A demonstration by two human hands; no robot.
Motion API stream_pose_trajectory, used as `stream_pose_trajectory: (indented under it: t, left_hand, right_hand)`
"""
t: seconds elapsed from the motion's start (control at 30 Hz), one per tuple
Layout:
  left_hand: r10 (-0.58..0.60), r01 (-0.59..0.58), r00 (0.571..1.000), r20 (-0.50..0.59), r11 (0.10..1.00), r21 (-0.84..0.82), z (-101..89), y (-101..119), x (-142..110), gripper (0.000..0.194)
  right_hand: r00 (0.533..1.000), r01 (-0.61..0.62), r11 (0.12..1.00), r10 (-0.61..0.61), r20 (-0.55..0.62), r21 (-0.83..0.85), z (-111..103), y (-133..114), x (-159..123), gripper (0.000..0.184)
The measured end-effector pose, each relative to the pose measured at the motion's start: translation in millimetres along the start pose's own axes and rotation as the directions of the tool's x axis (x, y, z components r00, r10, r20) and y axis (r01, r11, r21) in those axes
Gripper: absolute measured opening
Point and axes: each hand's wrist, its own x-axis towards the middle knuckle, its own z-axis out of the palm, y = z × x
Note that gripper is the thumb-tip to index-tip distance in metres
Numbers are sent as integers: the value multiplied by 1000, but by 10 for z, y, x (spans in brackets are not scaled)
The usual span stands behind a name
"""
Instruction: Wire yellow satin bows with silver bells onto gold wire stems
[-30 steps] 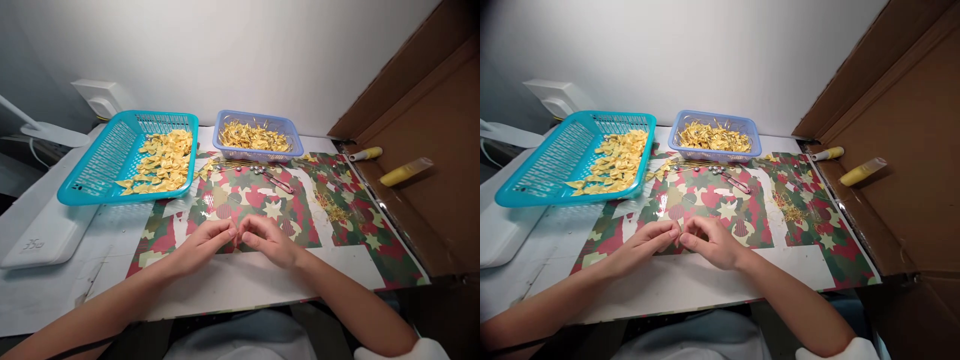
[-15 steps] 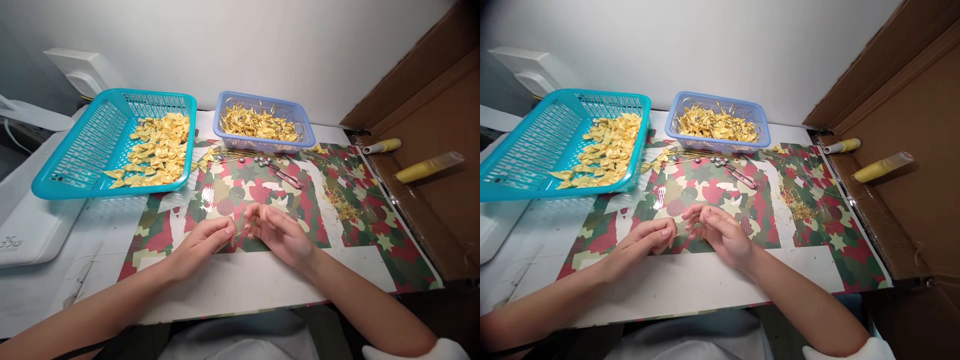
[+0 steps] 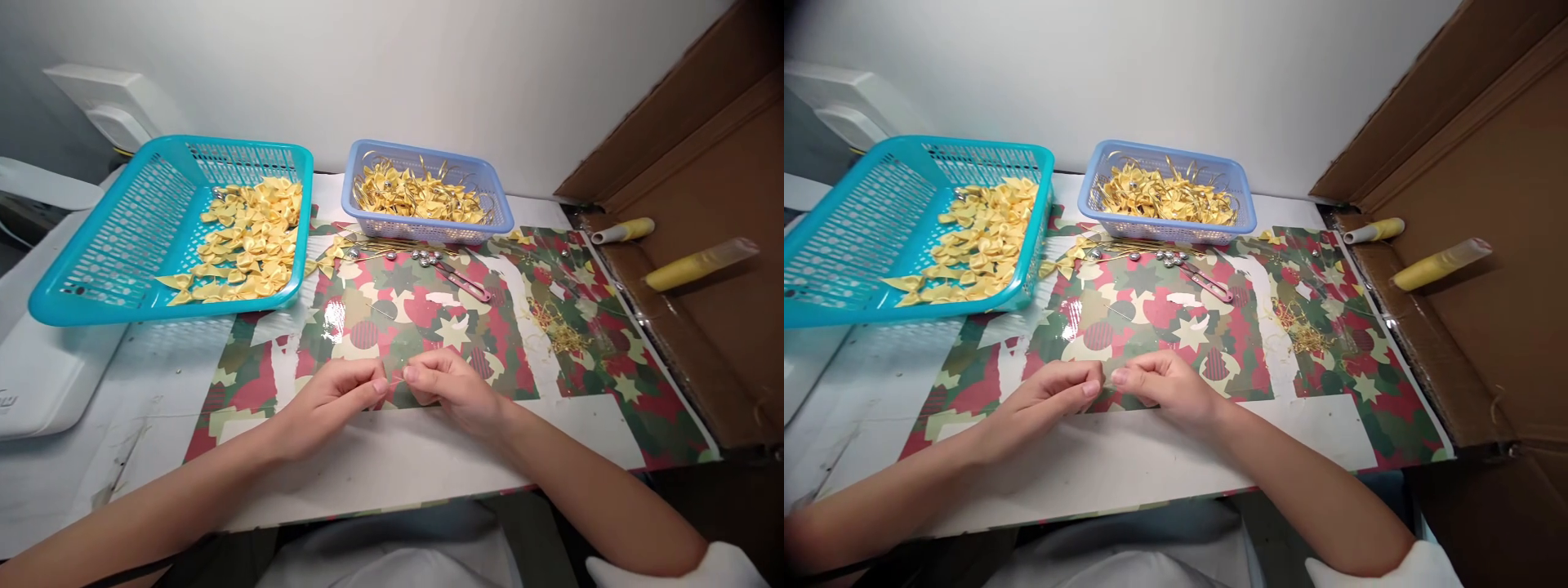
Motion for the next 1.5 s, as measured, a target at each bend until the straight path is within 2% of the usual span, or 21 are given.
stream_pose_trajectory:
  t: [0.13,0.23,0.3,0.4,0.6,0.77,0.87,0.93,1.03,1.13,1.3,1.5]
  left_hand:
    - [-20,16,999,-36,996,-89,-13,-34,14,40]
    - [-38,20,994,-107,986,-163,-1,-41,24,45]
    - [-36,12,989,-142,985,-172,20,-27,27,46]
    - [4,-29,982,-187,991,-129,58,-2,23,45]
    - [43,-63,965,-260,996,-68,92,-8,16,44]
    - [14,-38,959,-283,996,-80,68,-107,-33,46]
    - [-12,-29,964,-267,989,-147,39,-186,-56,48]
    - [-35,-32,966,-257,968,-250,15,-213,-49,48]
    - [-66,-56,962,-264,901,-430,-15,-196,-14,47]
    - [-109,-55,955,-275,848,-528,-25,-139,21,47]
    - [-146,-43,935,-323,858,-512,-1,-76,33,49]
    - [-157,-37,921,-355,874,-484,15,-102,32,51]
  right_hand:
    - [990,18,988,4,-140,151,65,39,22,58]
    - [960,67,977,-9,-279,200,126,59,28,62]
    - [937,93,974,-15,-350,207,151,83,31,62]
    - [919,126,979,-54,-391,160,158,140,31,58]
    - [905,194,980,-166,-392,34,145,217,2,55]
    - [901,234,971,-202,-383,38,143,210,-9,56]
    - [916,233,969,-191,-351,80,118,198,2,58]
    - [935,210,971,-165,-314,115,93,183,11,59]
    - [955,169,974,-123,-268,154,59,157,19,59]
    - [967,130,980,-92,-236,149,46,144,16,57]
    - [970,108,993,-96,-223,43,66,152,-5,54]
    - [965,126,991,-134,-227,-49,73,148,-17,55]
